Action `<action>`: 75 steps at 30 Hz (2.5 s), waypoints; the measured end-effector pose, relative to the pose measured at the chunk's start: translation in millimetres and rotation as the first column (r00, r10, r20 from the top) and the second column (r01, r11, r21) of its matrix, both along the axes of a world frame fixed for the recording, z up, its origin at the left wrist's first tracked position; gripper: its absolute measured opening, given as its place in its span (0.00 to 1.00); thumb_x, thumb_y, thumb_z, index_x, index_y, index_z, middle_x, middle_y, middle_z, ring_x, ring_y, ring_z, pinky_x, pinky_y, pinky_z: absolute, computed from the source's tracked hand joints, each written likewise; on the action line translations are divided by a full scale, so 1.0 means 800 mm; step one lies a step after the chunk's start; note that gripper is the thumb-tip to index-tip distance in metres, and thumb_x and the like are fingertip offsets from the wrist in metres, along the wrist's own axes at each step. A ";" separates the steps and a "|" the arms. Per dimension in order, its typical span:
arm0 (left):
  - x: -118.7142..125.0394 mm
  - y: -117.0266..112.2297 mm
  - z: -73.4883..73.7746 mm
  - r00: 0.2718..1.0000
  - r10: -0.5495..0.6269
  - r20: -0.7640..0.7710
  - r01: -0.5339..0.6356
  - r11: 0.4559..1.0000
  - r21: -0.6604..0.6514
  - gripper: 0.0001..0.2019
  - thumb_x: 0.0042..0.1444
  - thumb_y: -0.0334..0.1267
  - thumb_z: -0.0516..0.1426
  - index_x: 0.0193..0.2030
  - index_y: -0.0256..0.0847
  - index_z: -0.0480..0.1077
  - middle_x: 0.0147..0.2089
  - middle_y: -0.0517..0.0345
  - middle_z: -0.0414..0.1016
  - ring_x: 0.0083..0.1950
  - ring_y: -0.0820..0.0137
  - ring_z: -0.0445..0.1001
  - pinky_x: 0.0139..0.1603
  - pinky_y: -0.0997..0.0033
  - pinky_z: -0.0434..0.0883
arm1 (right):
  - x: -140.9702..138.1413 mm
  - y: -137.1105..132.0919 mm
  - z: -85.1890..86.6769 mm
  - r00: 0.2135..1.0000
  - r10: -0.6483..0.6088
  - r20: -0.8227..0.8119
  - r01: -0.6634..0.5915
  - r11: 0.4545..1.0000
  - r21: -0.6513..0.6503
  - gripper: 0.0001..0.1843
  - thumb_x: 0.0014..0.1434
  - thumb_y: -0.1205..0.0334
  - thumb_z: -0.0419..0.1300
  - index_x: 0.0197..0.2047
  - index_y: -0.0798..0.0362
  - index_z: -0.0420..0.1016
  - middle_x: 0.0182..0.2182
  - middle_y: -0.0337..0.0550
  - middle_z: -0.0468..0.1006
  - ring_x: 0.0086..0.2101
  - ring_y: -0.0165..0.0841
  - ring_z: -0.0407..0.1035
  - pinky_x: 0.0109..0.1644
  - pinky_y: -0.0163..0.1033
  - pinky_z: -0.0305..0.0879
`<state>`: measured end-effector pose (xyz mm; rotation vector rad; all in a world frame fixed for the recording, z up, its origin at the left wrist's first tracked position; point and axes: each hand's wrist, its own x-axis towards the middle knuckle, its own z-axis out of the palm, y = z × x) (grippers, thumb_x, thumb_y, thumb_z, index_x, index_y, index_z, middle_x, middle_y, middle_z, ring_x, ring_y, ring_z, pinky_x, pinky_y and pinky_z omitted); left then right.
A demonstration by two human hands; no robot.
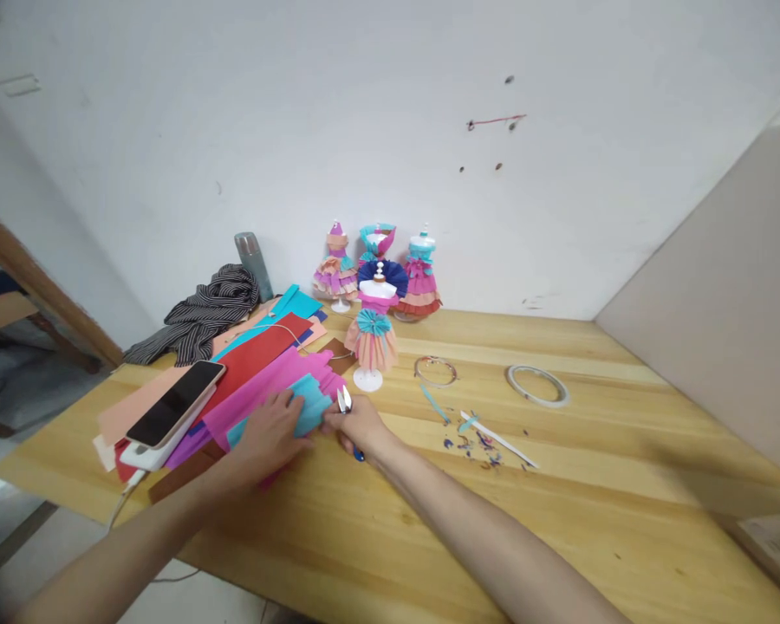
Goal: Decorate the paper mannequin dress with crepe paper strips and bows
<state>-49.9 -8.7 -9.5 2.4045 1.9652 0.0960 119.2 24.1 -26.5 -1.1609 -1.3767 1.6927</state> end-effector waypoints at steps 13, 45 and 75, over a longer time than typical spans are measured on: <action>-0.093 0.057 0.063 0.948 0.163 0.274 -0.179 0.983 0.033 0.12 0.55 0.33 0.51 0.39 0.35 0.74 0.40 0.51 0.78 0.43 0.63 0.74 0.45 0.68 0.68 | 0.017 -0.007 0.001 0.999 0.005 0.040 -0.005 1.000 -0.006 0.09 0.43 0.59 0.62 0.23 0.57 0.70 0.16 0.37 0.74 0.09 0.19 0.53 0.13 0.28 0.45; -0.080 0.055 0.038 0.993 0.092 0.073 -0.097 0.993 0.064 0.13 0.61 0.40 0.48 0.41 0.38 0.72 0.43 0.47 0.75 0.47 0.60 0.71 0.49 0.63 0.66 | -0.019 -0.007 -0.007 0.991 0.121 0.053 -0.121 0.993 0.000 0.04 0.39 0.63 0.59 0.22 0.55 0.70 0.14 0.34 0.73 0.09 0.20 0.54 0.11 0.28 0.44; -0.007 0.018 0.013 0.990 0.069 -0.126 -0.064 0.997 0.037 0.15 0.60 0.23 0.42 0.48 0.29 0.66 0.47 0.35 0.70 0.51 0.53 0.69 0.44 0.58 0.68 | -0.023 -0.001 -0.018 0.991 0.113 0.071 -0.113 0.994 -0.009 0.08 0.40 0.60 0.60 0.23 0.56 0.72 0.16 0.37 0.75 0.09 0.20 0.54 0.12 0.28 0.45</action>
